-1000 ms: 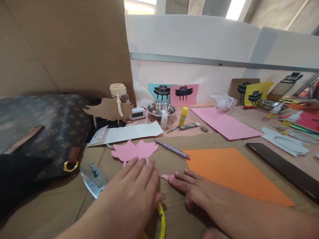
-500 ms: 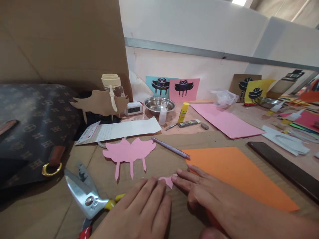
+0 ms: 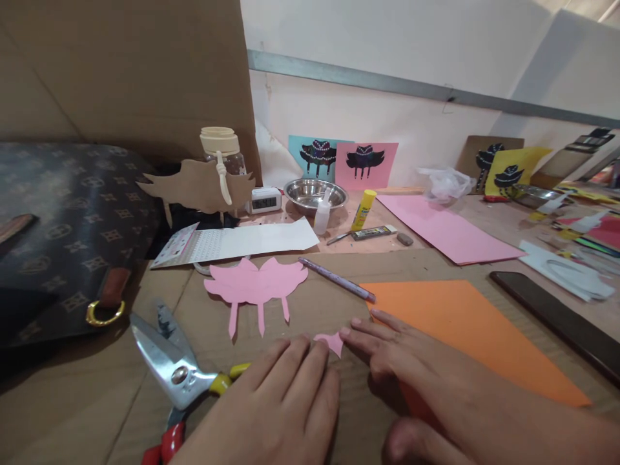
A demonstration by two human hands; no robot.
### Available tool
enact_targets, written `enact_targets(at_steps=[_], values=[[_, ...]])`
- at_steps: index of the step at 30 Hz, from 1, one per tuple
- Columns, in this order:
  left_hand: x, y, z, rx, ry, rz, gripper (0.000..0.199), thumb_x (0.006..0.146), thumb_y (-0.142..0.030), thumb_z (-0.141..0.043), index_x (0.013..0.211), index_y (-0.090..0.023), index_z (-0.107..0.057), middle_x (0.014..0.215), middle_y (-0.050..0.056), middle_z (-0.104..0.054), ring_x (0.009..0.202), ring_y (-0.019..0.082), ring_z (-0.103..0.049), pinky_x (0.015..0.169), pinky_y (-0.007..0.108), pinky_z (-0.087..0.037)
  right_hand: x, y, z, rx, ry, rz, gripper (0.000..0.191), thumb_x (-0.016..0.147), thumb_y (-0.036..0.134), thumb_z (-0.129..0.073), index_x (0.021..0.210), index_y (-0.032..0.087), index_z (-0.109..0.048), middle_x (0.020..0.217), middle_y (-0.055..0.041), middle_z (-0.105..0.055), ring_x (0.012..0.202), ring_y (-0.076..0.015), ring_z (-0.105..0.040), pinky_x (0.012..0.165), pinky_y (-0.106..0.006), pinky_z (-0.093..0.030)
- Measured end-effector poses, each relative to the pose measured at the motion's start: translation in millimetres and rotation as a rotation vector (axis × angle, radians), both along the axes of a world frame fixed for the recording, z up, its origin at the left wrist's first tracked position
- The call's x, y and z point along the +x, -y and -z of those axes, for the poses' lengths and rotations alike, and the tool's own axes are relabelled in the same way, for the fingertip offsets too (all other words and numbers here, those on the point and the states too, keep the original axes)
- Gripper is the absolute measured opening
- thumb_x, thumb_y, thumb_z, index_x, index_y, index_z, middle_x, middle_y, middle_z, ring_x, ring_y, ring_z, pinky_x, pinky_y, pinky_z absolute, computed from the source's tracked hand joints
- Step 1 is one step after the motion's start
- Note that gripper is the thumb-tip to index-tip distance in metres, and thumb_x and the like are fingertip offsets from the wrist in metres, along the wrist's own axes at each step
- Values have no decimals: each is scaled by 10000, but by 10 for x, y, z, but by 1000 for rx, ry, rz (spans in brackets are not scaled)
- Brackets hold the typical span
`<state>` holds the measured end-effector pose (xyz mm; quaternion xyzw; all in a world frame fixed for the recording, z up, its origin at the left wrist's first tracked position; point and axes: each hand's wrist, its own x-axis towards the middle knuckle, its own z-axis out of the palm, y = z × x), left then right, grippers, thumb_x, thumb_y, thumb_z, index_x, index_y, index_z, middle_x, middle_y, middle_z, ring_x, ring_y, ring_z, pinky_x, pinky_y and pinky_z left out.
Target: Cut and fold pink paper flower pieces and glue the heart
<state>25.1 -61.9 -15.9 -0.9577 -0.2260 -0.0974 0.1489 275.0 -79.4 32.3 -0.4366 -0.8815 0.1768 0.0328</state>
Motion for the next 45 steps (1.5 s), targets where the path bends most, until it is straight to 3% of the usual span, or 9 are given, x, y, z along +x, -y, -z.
enact_targets(at_steps=[2,7,16,25,29,32,38,41,45], values=[[21,-2,-7,-16,-11,6,447,1006,-135,-305,1298,-131,-644,1335,138,-680,1163,273,-674,982,393,-508,11,8,4,9,-27,-18,455,894,513,-688,1182,162,-719,1495,-150,-515,1391,-298,-494,1182,-460,-371],[16,-5,-31,-48,-17,6,435,1006,-185,-339,1326,-111,-624,1340,167,-671,1195,284,-655,1000,406,-501,-14,13,-11,-25,-24,-101,522,913,462,-684,1304,116,-662,1507,-157,-491,1407,-263,-478,1202,-374,-345],[-69,-21,-45,-141,12,-25,461,983,-258,-411,1400,-154,-578,1387,140,-647,1240,277,-625,1029,388,-472,-57,-31,-32,-74,38,-87,465,911,443,-693,1236,112,-698,1516,-159,-483,1415,-258,-466,1195,-361,-356],[-30,-51,-87,-113,-15,1,488,994,-419,-456,1344,-128,-634,1349,173,-666,1171,315,-665,977,412,-498,-22,22,-4,115,-14,-42,395,915,426,-688,1198,153,-719,1393,-142,-631,1297,-277,-603,1187,-423,-390],[-7,-54,-101,-67,-31,7,629,973,-604,-447,1303,-115,-665,1324,184,-676,1145,331,-679,940,406,-525,-11,0,17,62,-5,-108,492,899,562,-658,1136,137,-727,1485,-170,-528,1439,-313,-424,1216,-495,-308],[-2,-37,-123,-22,-28,15,658,962,-629,-454,1291,-103,-671,1297,189,-690,1130,334,-689,915,400,-539,7,-18,69,2,23,-172,657,870,650,-627,1197,83,-683,1540,-200,-434,1493,-334,-300,1225,-542,-243],[7,2,-170,-115,8,-13,651,972,-621,-447,1296,-102,-670,1335,194,-668,1181,334,-656,955,412,-525,16,10,99,103,0,-52,703,889,679,-572,1261,85,-634,1470,-196,-546,1457,-340,-385,1208,-560,-305],[29,-3,-163,-166,1,-35,639,983,-614,-423,1308,-120,-666,1349,181,-662,1187,323,-651,973,410,-516,-2,13,66,100,15,-86,679,894,687,-558,1202,90,-660,1496,-189,-517,1472,-343,-355,1211,-553,-309],[32,-8,-161,-174,-27,-43,632,953,-619,-486,1311,-131,-666,1359,172,-658,1187,329,-653,964,408,-525,12,21,83,113,52,-90,731,890,702,-550,1287,93,-625,1485,-171,-538,1462,-344,-377,1196,-562,-345]])
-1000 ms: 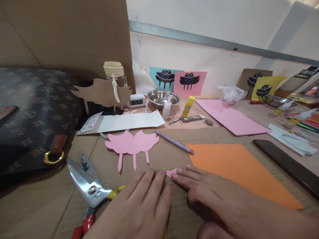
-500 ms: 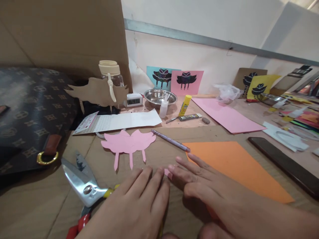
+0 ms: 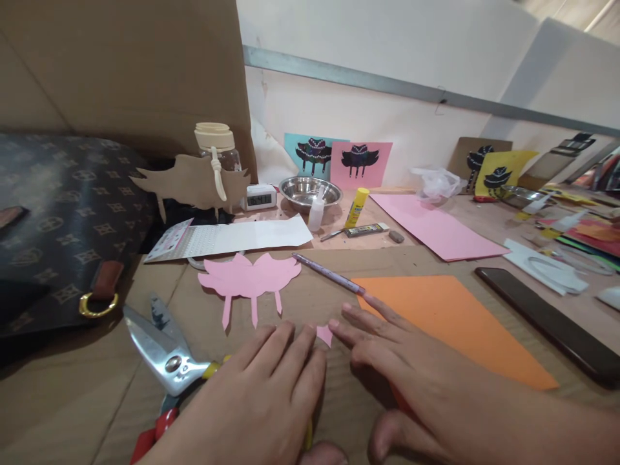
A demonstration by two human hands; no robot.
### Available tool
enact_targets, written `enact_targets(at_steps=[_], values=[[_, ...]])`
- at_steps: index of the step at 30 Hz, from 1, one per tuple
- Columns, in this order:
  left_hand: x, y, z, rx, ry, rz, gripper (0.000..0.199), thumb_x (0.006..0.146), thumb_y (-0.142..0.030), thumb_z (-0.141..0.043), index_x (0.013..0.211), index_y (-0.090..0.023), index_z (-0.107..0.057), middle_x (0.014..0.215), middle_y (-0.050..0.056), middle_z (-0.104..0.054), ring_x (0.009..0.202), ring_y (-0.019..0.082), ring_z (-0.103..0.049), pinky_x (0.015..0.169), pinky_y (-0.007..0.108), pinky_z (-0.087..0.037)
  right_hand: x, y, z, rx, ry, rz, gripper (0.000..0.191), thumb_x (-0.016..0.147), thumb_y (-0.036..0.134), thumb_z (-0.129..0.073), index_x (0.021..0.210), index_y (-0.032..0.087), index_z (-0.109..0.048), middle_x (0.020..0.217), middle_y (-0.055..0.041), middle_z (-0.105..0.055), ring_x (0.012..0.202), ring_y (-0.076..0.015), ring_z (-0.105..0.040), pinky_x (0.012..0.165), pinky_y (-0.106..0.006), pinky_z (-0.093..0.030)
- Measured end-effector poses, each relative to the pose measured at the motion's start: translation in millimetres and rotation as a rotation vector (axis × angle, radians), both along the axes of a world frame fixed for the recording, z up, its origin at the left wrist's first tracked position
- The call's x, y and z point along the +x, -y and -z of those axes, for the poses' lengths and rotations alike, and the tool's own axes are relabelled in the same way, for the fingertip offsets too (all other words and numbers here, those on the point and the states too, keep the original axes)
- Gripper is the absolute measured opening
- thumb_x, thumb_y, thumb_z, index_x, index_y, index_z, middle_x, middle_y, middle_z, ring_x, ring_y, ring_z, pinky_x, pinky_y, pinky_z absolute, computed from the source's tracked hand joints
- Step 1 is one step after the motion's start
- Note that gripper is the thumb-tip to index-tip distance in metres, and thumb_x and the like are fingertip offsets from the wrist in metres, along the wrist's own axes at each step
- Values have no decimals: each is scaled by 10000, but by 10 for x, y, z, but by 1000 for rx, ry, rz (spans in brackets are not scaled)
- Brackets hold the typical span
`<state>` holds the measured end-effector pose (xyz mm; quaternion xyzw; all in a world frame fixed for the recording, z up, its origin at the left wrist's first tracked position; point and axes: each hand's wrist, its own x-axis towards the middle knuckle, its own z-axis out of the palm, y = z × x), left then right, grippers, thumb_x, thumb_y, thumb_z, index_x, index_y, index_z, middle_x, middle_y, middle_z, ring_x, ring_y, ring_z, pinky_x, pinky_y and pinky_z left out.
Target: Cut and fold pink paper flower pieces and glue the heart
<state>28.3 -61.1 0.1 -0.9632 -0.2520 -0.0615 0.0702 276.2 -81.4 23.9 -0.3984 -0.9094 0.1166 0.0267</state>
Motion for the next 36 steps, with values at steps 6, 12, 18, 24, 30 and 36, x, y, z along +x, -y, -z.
enact_targets(at_steps=[6,12,18,24,30,36], values=[[-21,14,-50,-11,27,-16,651,939,-643,-499,1288,-125,-682,1345,173,-667,1194,337,-652,968,412,-533,78,26,131,197,-85,51,601,933,610,-574,1250,103,-636,1473,-186,-555,1442,-349,-420,1188,-558,-369],[-2,3,-35,-6,65,-14,624,957,-622,-478,1271,-127,-691,1309,171,-691,1156,332,-667,946,414,-536,39,7,74,119,-88,51,627,919,588,-616,1345,129,-587,1420,-150,-616,1408,-323,-476,1201,-539,-363],[12,-7,-35,43,66,-6,620,974,-606,-436,1269,-123,-689,1300,162,-698,1116,324,-685,893,400,-551,24,-18,61,15,-67,-8,747,948,608,-550,1529,157,-417,1538,-112,-500,1472,-315,-378,1234,-551,-284],[-24,-17,-14,114,54,43,676,954,-650,-456,1248,-90,-693,1280,186,-703,1107,330,-685,892,400,-544,17,-48,57,-136,30,36,791,961,590,-537,1586,161,-310,1626,-127,-282,1514,-393,-198,1183,-638,-297],[-33,-63,2,221,49,79,442,1036,-297,-345,1319,-130,-640,1304,117,-703,1077,255,-694,871,350,-543,-25,-83,18,-130,81,64,783,932,516,-631,1538,87,-378,1569,-202,-317,1457,-440,-295,1145,-642,-338],[-12,-115,45,385,104,137,386,1022,-141,-331,1188,-166,-679,1181,48,-761,1003,193,-715,852,293,-536,8,-2,-47,32,51,30,698,931,469,-655,1498,102,-477,1519,-157,-463,1400,-355,-476,1209,-520,-326]])
